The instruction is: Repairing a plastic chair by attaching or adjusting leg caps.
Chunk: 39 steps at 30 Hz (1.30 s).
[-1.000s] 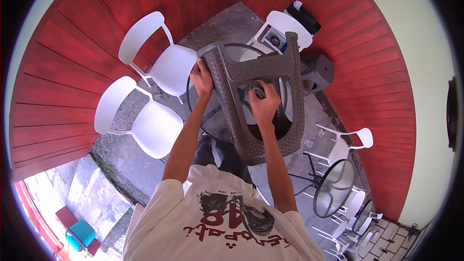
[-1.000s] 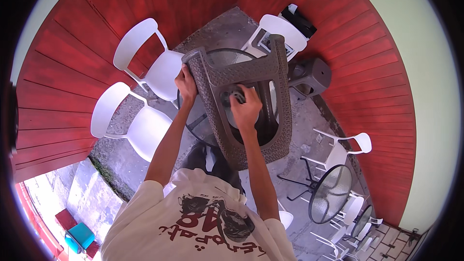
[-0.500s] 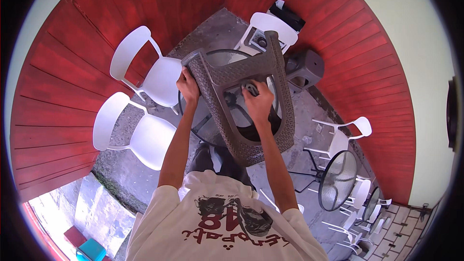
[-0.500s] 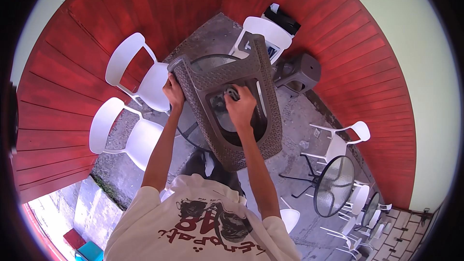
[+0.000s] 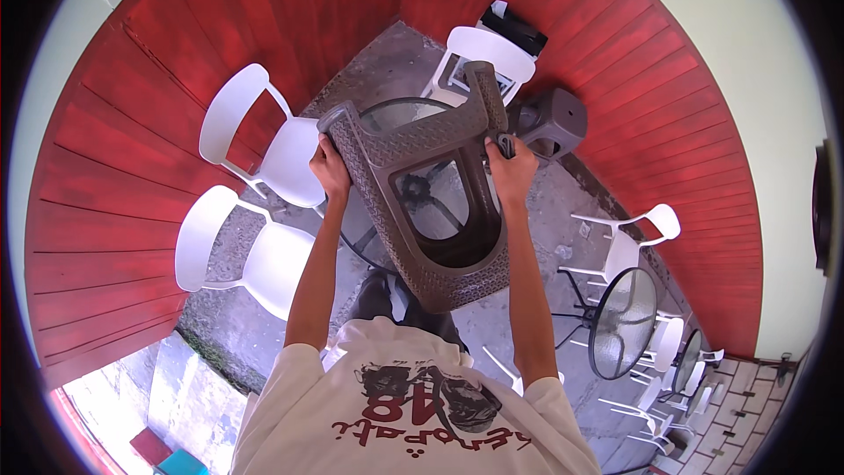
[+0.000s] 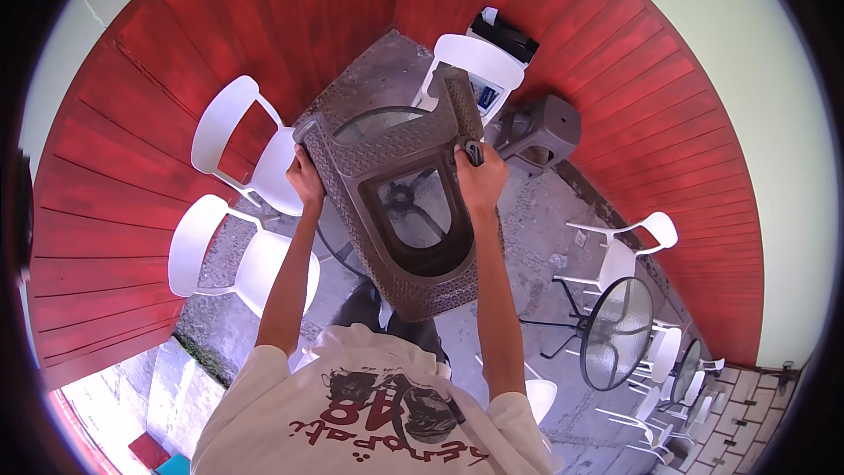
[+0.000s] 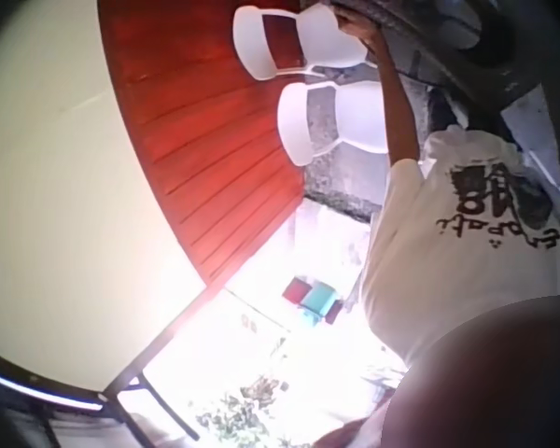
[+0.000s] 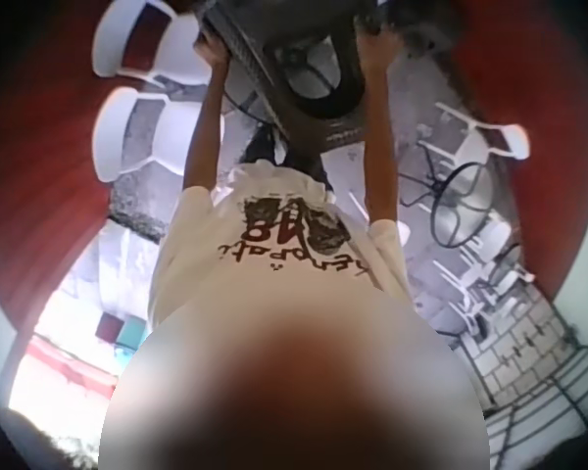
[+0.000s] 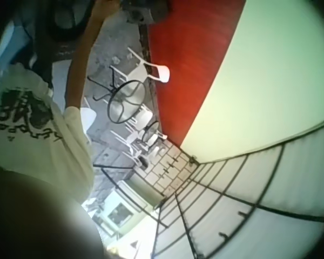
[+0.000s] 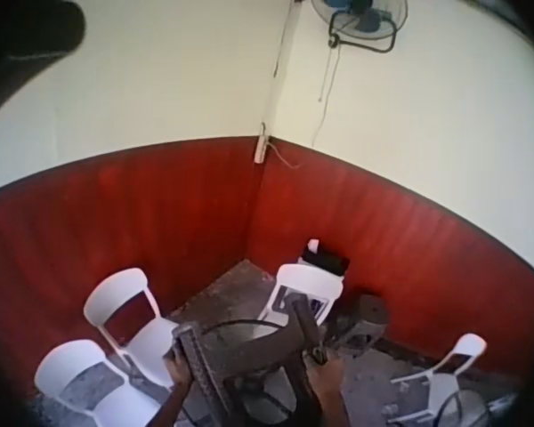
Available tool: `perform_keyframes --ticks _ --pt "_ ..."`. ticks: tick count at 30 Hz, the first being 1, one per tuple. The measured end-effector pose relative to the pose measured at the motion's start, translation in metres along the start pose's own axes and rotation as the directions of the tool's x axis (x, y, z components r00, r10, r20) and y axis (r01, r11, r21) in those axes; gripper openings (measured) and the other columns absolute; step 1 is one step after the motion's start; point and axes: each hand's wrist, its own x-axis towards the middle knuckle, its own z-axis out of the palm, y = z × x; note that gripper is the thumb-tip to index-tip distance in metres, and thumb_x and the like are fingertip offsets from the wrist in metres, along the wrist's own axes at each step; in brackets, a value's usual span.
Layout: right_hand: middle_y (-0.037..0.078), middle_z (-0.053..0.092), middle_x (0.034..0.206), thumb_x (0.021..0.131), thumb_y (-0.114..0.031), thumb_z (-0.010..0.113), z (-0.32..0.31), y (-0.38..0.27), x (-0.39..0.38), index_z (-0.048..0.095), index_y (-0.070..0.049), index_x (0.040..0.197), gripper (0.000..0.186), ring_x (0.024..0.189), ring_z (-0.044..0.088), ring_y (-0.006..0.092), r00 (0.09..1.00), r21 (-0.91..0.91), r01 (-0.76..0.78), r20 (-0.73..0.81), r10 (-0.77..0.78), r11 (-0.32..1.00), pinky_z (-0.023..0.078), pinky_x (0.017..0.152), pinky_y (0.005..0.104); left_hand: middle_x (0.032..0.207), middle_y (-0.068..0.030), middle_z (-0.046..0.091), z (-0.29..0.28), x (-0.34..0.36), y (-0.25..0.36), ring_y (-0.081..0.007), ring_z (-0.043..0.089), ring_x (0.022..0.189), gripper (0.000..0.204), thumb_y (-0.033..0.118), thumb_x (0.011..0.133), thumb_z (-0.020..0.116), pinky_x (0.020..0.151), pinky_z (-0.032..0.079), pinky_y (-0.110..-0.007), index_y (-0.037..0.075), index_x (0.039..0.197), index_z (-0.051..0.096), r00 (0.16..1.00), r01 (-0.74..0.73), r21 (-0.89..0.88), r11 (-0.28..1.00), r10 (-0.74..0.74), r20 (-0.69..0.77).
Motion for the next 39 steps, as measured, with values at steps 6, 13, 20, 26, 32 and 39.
perform_keyframes --ticks 6,13,20,26,32,39 --pt "0.015 0.069 0.073 0.082 -0.021 0.082 -0.01 -0.005 -0.004 0.072 0.003 0.092 0.028 0.068 0.067 0.0191 0.985 0.017 0.084 0.152 -0.086 0.996 0.051 0.066 0.0352 0.064 -0.0193 0.056 -0.001 0.002 0.0 -0.0165 0.043 0.067 0.059 0.039 0.109 0.046 0.065 0.043 -0.044 -0.015 0.095 0.065 1.0 -0.013 -0.025 1.0 0.012 -0.013" --pt "0.004 0.069 0.074 0.083 -0.016 0.083 -0.026 0.005 -0.047 0.073 0.003 0.099 0.027 0.068 0.063 0.0097 0.988 0.158 -0.104 0.133 0.083 0.982 0.05 0.064 0.029 0.072 -0.0253 0.063 -0.001 0.01 0.005 -0.0207 0.051 0.069 0.054 0.037 0.109 0.047 0.072 0.047 -0.044 -0.012 0.102 0.068 1.0 -0.017 0.002 1.0 0.017 0.003" --pt "0.006 0.073 0.087 0.087 -0.011 0.08 -0.056 0.025 -0.098 0.072 0.005 0.11 0.029 0.079 0.065 0.0093 0.907 0.212 -0.35 0.322 0.273 0.912 0.054 0.073 0.0276 0.074 -0.0272 0.067 0.014 0.038 0.079 -0.028 0.066 0.069 0.052 0.042 0.104 0.056 0.072 0.05 -0.043 -0.007 0.109 0.072 0.982 -0.114 0.034 0.993 0.108 0.158" --pt "0.007 0.073 0.093 0.095 -0.011 0.073 -0.065 0.022 -0.084 0.068 0.004 0.117 0.028 0.085 0.066 0.0101 0.927 0.297 -0.295 0.319 0.196 0.908 0.055 0.078 0.0272 0.071 -0.0286 0.066 0.03 0.05 0.146 -0.0151 0.066 0.069 0.048 0.039 0.099 0.066 0.068 0.051 -0.039 -0.007 0.111 0.072 0.926 -0.249 0.039 0.968 0.227 0.302" --pt "0.003 0.069 0.098 0.099 -0.015 0.07 -0.062 -0.002 -0.072 0.065 0.002 0.122 0.029 0.085 0.066 0.0098 0.886 0.443 -0.413 0.397 0.239 0.796 0.055 0.077 0.0276 0.065 -0.0265 0.062 0.06 0.014 0.194 -0.0344 0.069 0.063 0.043 0.04 0.096 0.069 0.066 0.052 -0.043 -0.002 0.095 0.076 0.801 -0.453 0.169 0.875 0.316 0.508" --pt "0.003 0.069 0.097 0.096 -0.015 0.074 -0.041 -0.028 -0.051 0.066 0.001 0.121 0.031 0.085 0.065 0.0093 0.858 0.567 -0.506 0.412 0.308 0.65 0.054 0.078 0.0266 0.085 -0.0241 0.071 0.097 -0.015 0.154 -0.0432 0.07 0.084 0.045 0.045 0.096 0.066 0.075 0.056 -0.052 0.002 0.087 0.076 0.622 -0.592 0.195 0.782 0.29 0.727"
